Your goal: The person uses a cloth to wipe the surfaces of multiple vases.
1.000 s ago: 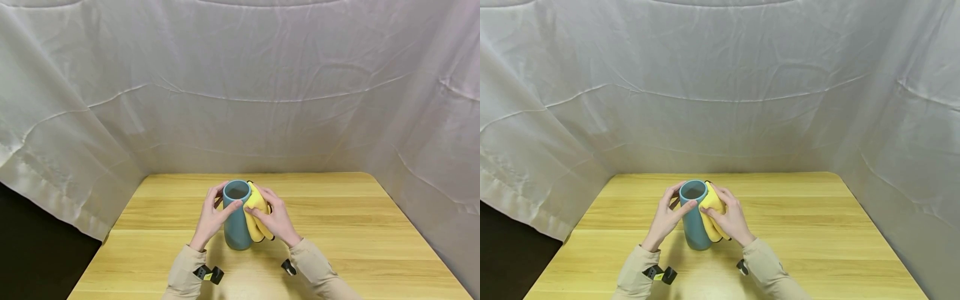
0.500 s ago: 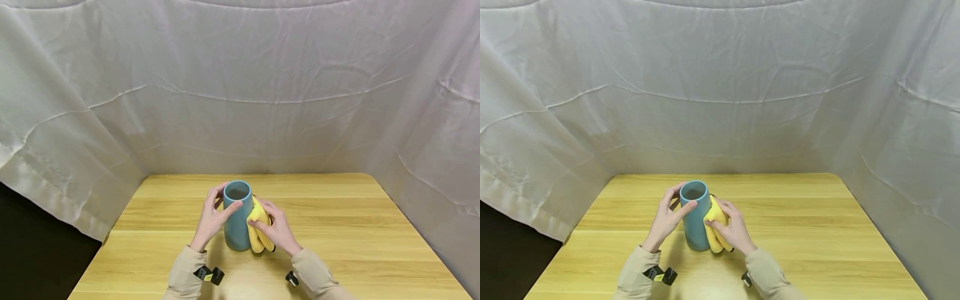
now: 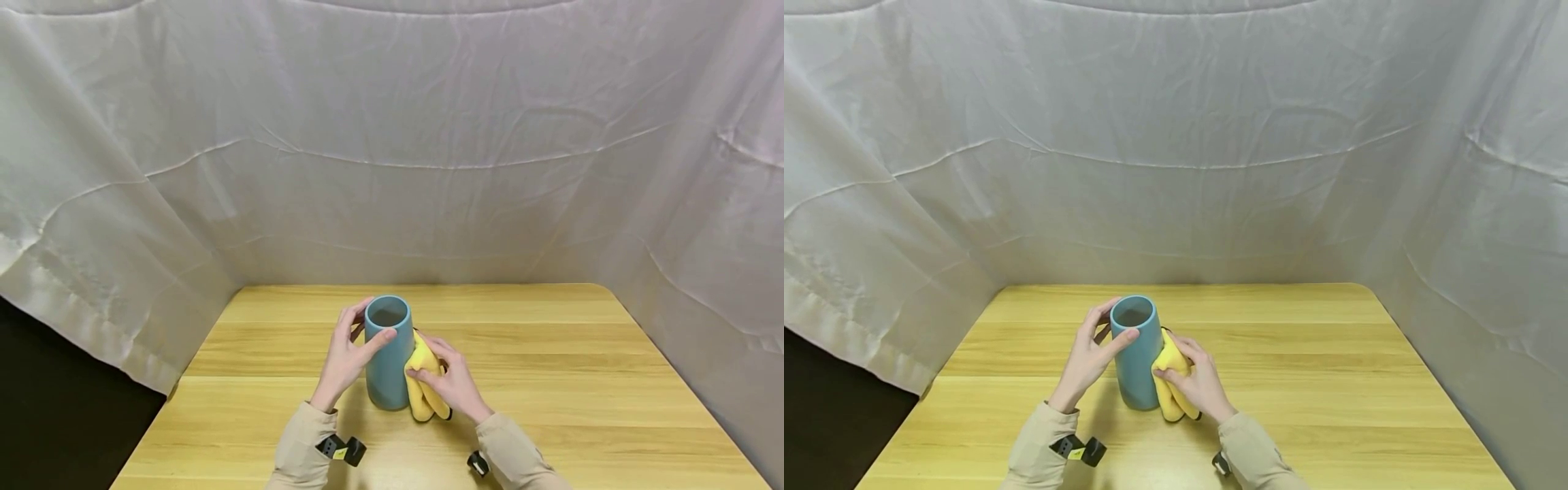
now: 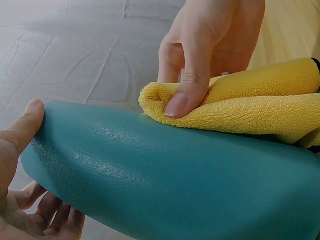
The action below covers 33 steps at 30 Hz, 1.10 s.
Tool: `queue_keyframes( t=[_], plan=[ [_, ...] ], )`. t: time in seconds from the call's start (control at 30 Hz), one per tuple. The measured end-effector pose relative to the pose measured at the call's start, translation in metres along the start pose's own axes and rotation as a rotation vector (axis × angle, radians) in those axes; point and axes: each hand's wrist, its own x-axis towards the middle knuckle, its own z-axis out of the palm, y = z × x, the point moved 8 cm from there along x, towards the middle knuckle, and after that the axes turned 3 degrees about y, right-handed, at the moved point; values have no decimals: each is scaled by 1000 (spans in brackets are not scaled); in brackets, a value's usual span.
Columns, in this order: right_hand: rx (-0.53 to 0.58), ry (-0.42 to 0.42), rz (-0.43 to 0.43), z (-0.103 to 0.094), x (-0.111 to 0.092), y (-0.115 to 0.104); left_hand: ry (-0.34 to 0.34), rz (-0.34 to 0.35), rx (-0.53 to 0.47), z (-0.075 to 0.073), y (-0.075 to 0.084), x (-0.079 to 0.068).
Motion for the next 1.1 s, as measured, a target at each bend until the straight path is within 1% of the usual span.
queue_keyframes(
  t=[0.13,0.23,0.37,0.6,0.73,0.9,1.1],
  plan=[
    [-1,1,19,-1,1,-1,4,1,-2,0,0,0],
    [11,3,9,-2,3,-6,5,3,-4,1,0,0],
    [22,13,-37,-6,10,-17,5,6,-3,1,0,1],
    [44,49,-138,-13,25,-47,6,13,3,0,0,1],
    [47,55,-154,-16,29,-58,5,18,0,1,1,1],
    [45,54,-153,-18,30,-61,5,16,2,1,1,1],
    [50,58,-154,-17,30,-59,4,20,-1,1,1,0]
  ],
)
